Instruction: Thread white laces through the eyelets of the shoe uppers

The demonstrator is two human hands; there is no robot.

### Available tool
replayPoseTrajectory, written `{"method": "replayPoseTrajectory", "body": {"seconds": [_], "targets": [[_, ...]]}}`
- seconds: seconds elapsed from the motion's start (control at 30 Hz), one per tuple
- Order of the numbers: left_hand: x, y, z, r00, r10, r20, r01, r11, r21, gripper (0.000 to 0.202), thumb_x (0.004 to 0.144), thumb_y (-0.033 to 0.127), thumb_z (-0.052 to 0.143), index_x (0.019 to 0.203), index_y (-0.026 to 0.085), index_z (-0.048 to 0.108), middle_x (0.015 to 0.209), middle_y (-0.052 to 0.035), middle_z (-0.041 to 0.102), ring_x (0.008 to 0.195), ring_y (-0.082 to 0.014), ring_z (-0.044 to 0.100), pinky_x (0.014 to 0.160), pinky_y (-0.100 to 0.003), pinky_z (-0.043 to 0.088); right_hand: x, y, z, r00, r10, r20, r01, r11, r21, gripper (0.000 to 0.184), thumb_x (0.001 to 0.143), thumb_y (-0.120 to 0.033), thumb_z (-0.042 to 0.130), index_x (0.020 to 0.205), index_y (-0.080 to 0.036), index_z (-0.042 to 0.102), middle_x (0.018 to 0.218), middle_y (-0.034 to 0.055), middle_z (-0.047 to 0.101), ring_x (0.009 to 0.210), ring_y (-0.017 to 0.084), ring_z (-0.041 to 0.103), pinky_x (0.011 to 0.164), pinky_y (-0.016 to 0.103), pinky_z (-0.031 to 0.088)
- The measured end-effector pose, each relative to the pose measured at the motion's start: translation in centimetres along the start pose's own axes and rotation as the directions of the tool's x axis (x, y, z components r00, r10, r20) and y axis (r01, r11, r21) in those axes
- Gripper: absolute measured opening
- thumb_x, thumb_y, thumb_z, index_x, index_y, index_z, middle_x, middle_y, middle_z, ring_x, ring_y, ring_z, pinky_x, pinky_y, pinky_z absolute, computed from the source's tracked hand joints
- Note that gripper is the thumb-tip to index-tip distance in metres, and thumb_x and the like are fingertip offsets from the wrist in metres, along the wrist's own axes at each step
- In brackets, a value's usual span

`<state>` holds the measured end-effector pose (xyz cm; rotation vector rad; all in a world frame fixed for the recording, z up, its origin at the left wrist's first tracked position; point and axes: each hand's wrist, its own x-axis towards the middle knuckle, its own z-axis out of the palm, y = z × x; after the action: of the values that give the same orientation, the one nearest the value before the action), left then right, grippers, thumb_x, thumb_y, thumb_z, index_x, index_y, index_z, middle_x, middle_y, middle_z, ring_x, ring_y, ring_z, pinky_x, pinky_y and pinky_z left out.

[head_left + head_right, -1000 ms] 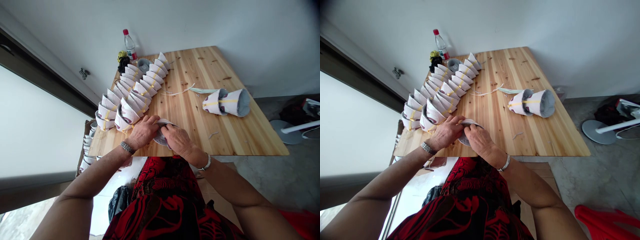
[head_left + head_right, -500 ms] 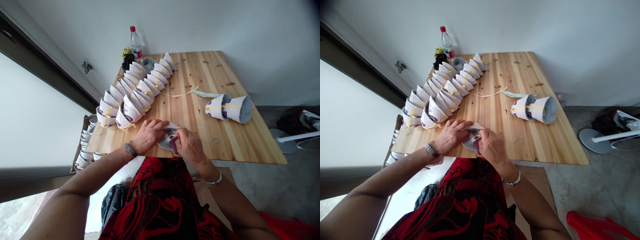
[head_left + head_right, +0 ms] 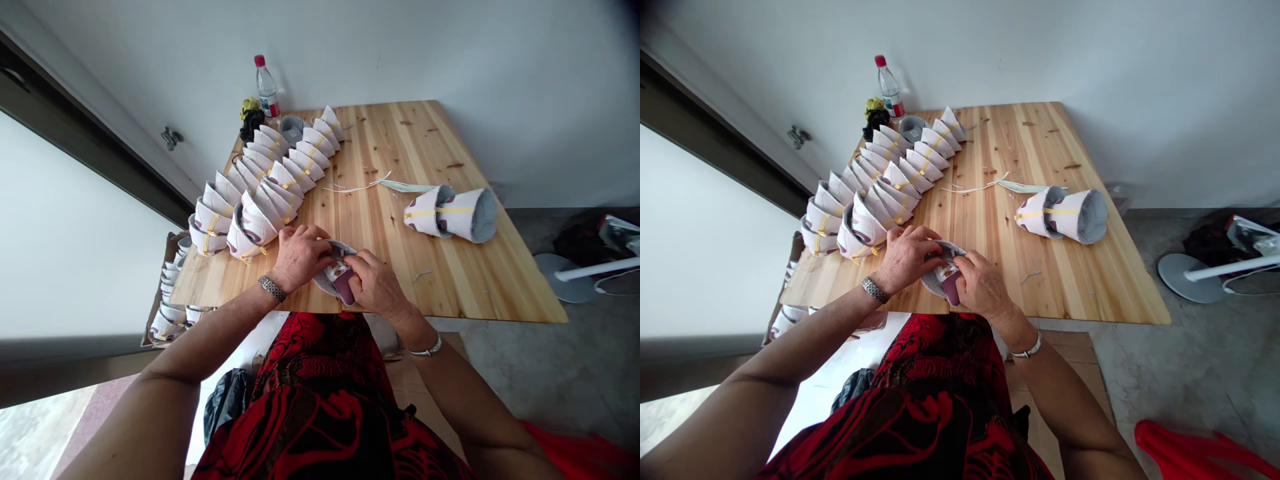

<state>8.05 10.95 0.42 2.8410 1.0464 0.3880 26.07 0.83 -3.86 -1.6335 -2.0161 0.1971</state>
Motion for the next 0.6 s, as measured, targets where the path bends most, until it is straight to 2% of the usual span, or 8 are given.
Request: {"method": "replayPoseTrajectory", "body": {"seconds": [0.13,0.33,0.5,0.6], "targets": [[0.7,0.8,0.3,1.000,-0.023,-0.010,0.024,0.999,0.037,0.018,0.086,0.044,0.074,0.086,0.027,0.076,0.115,-0.0058,0.071,0.104,-0.0297,0.057,0.091,-0.054,0.034,0.1,-0.1,0.1,0.998,0.062,0.012,-0.062,0.998,0.003,0.043,0.080,-0.009,0.043,0.116,-0.010,0.067,0.104,0.0140,0.064,0.098,0.026,0.060,0.090,0.035,0.049],[1.7,1.8,0.4,0.999,-0.033,0.032,0.030,0.994,0.106,0.006,0.084,0.026,0.071,0.080,0.023,0.075,0.112,-0.0071,0.069,0.104,-0.0315,0.056,0.092,-0.058,0.038,0.3,0.0,0.0,0.995,0.087,0.044,-0.087,0.996,0.004,0.047,0.082,-0.008,0.043,0.124,-0.012,0.066,0.107,0.0132,0.065,0.101,0.025,0.060,0.090,0.033,0.047],[1.3,1.3,0.8,0.998,-0.058,0.018,0.058,0.998,-0.006,0.008,0.084,0.022,0.066,0.084,0.019,0.073,0.117,-0.0103,0.067,0.104,-0.0292,0.055,0.085,-0.045,0.052,0.6,-0.3,-0.5,0.987,0.094,0.127,-0.090,0.995,-0.037,0.053,0.084,-0.010,0.047,0.134,-0.017,0.062,0.111,0.0111,0.066,0.099,0.024,0.061,0.085,0.030,0.047],[0.8,0.7,1.0,0.998,-0.063,-0.030,0.061,0.997,-0.054,0.010,0.085,0.019,0.063,0.083,0.018,0.072,0.124,-0.0105,0.066,0.106,-0.0279,0.055,0.088,-0.043,0.054,1.0,-0.5,-0.9,0.984,0.082,0.160,-0.072,0.995,-0.067,0.048,0.087,-0.012,0.048,0.132,-0.019,0.062,0.113,0.0103,0.067,0.099,0.023,0.062,0.082,0.029,0.046]]}}
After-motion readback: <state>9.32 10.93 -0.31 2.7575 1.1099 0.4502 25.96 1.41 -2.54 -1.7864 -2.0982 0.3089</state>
